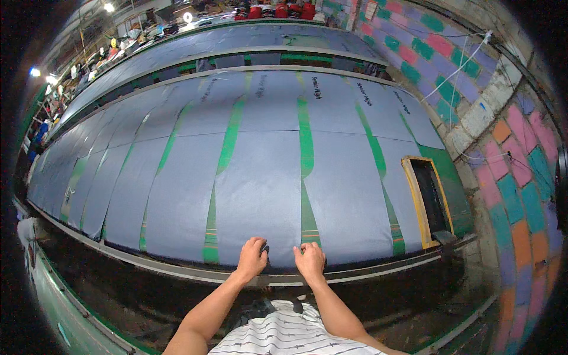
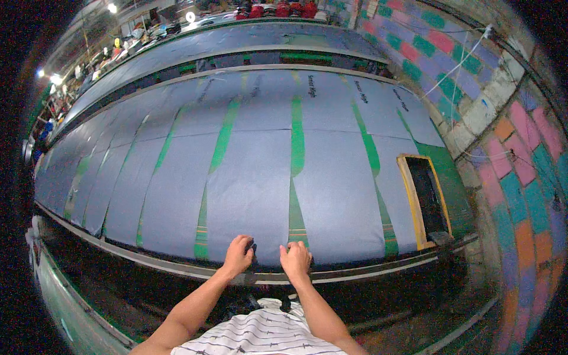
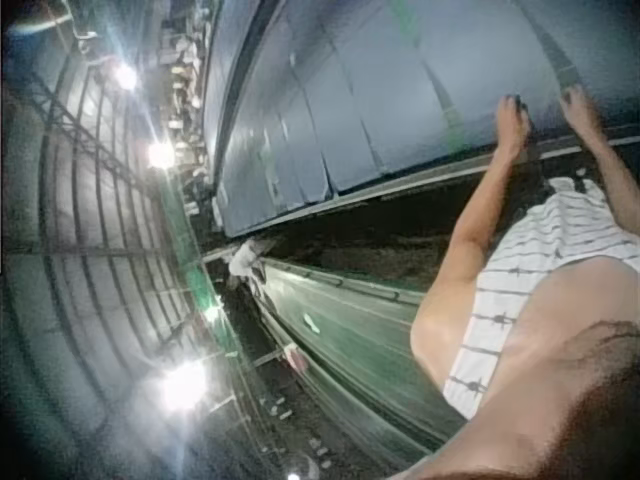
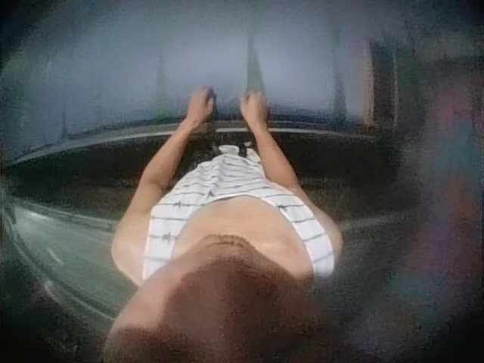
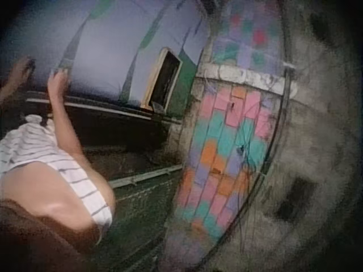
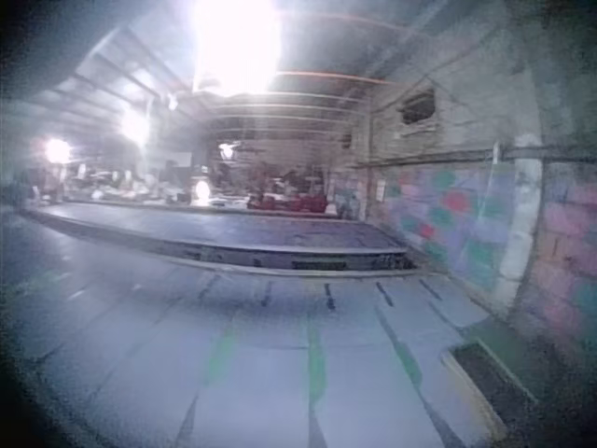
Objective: The person uses a squeegee to pull ink across a screen printing frame, repeatedly applying pressure to transfer ink onto a large sheet of material labeled 'Senior High.' The person repositions the frame and continues the squeegee strokes across the surface.
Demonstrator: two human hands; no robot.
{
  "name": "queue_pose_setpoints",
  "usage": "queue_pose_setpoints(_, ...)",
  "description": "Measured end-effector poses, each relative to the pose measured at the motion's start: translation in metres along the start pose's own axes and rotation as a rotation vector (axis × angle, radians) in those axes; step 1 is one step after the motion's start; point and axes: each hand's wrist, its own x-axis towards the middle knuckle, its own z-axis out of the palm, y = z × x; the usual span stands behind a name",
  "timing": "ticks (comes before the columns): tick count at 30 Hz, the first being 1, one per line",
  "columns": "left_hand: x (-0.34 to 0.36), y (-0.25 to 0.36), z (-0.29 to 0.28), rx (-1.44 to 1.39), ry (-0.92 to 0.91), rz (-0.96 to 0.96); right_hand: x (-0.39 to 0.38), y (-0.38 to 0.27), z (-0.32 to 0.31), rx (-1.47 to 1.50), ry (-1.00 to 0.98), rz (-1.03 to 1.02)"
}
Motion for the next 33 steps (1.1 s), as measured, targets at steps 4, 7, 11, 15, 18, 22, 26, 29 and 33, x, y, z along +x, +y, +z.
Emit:
queue_pose_setpoints(4, -0.001, -0.006, 0.004, 0.015, -0.004, 0.064, 0.000, -0.008, 0.011, -0.064, 0.060, 0.020)
queue_pose_setpoints(7, -0.002, 0.000, 0.005, 0.041, -0.016, 0.088, 0.004, -0.005, 0.012, -0.031, 0.035, 0.072)
queue_pose_setpoints(11, -0.001, 0.003, 0.003, 0.054, -0.031, 0.106, 0.004, -0.002, 0.014, -0.011, 0.061, 0.073)
queue_pose_setpoints(15, -0.003, 0.006, 0.000, 0.069, -0.025, 0.112, 0.005, 0.003, 0.019, 0.025, 0.085, 0.066)
queue_pose_setpoints(18, -0.001, 0.006, 0.002, 0.072, -0.040, 0.104, 0.007, 0.005, 0.020, 0.044, 0.084, 0.087)
queue_pose_setpoints(22, -0.001, 0.007, 0.003, 0.087, -0.033, 0.102, 0.007, 0.007, 0.021, 0.056, 0.186, 0.065)
queue_pose_setpoints(26, -0.002, 0.009, 0.003, 0.075, -0.010, 0.096, 0.008, 0.012, 0.021, 0.072, 0.188, 0.062)
queue_pose_setpoints(29, 0.000, 0.006, 0.007, 0.073, 0.024, 0.089, 0.008, 0.010, 0.016, 0.088, 0.181, 0.073)
queue_pose_setpoints(33, -0.006, 0.003, 0.005, 0.069, 0.046, 0.086, 0.002, 0.001, 0.013, 0.119, 0.191, 0.069)
